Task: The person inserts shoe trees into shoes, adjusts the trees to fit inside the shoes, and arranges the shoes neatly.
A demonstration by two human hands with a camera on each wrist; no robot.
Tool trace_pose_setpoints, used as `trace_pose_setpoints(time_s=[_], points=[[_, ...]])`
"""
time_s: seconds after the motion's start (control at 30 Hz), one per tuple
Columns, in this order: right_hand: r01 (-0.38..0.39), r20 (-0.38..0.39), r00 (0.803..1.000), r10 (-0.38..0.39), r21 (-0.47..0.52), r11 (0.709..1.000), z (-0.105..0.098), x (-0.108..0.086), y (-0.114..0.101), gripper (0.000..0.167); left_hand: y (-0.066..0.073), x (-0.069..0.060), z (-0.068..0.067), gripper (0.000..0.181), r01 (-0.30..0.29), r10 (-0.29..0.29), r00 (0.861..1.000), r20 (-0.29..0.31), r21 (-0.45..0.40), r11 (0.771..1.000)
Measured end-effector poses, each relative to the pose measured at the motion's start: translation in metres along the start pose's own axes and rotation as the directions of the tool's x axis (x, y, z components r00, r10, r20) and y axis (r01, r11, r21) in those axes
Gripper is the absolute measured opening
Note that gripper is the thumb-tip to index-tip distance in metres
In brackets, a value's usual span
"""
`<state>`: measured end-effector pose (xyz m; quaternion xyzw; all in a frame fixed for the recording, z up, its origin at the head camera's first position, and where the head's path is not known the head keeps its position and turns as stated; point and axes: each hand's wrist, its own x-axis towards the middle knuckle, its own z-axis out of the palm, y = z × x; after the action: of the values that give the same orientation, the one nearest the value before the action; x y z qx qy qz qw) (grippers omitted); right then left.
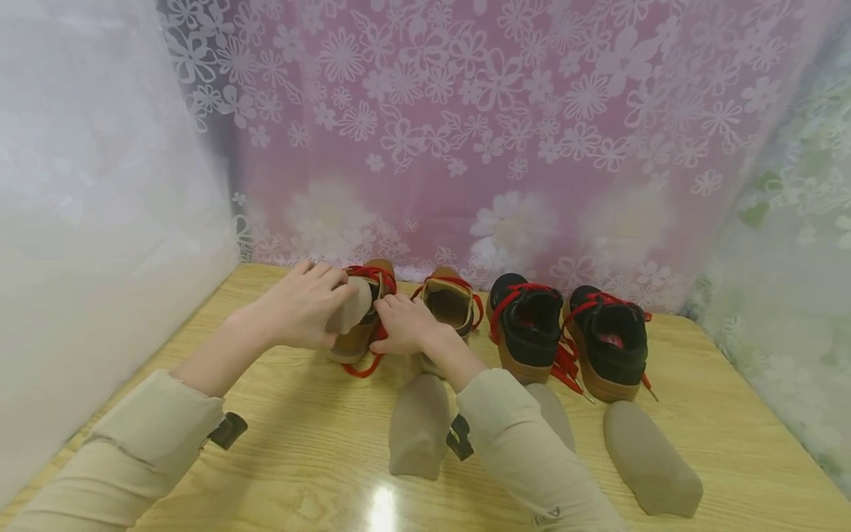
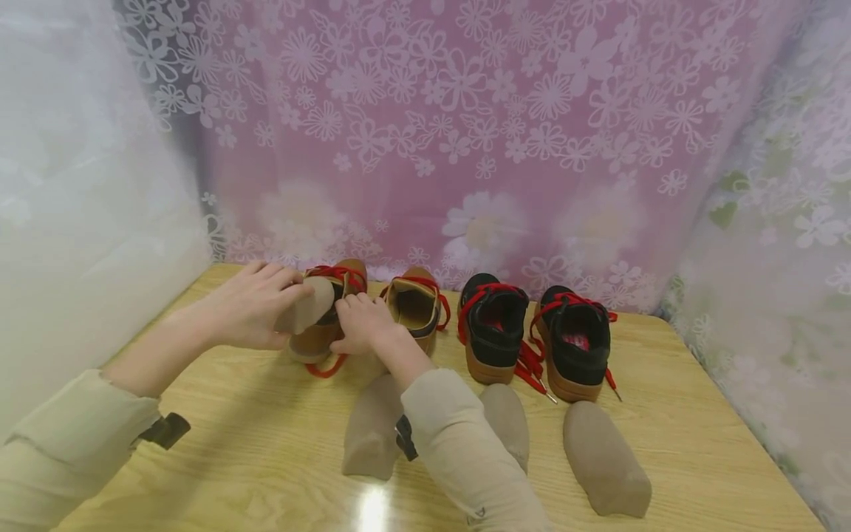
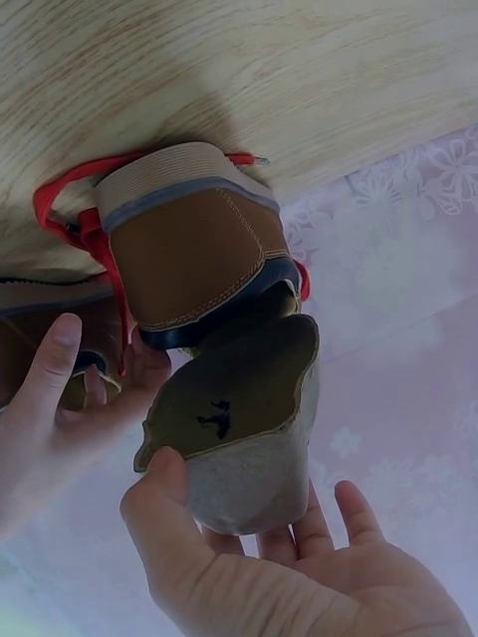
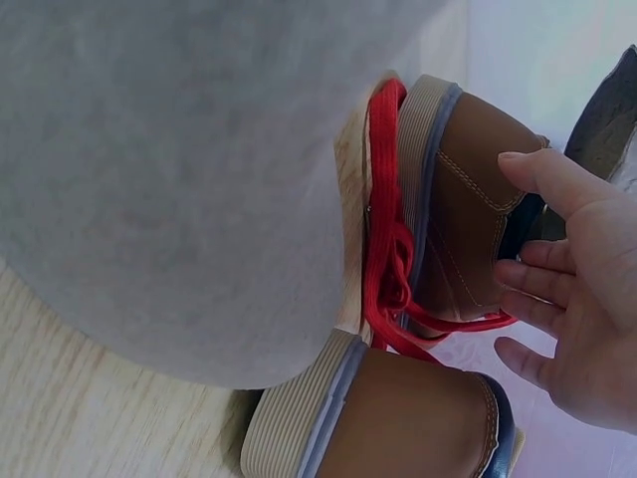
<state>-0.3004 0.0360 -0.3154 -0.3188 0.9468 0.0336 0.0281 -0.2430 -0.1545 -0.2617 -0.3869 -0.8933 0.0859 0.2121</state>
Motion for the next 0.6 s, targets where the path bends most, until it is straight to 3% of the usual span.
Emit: trace_pose_setpoints(time_s=[0.27, 0.6], points=[[-0.002, -0.003, 1.0, 0.002, 0.009, 1.0, 0.0004, 0.0004, 0.0017, 0.072, -0.0006, 0.0022, -0.0019, 0.065, 0.005, -0.003, 1.0, 0.022, -0.075, 0.997], [0.002, -0.012, 1.0, -0.002, 0.025, 1.0, 0.0018, -0.0001, 0.0016, 0.073, 0.0013, 0.0036, 0.001, 0.067, -0.003, 0.003, 1.0, 0.022, 0.026, 1.0]])
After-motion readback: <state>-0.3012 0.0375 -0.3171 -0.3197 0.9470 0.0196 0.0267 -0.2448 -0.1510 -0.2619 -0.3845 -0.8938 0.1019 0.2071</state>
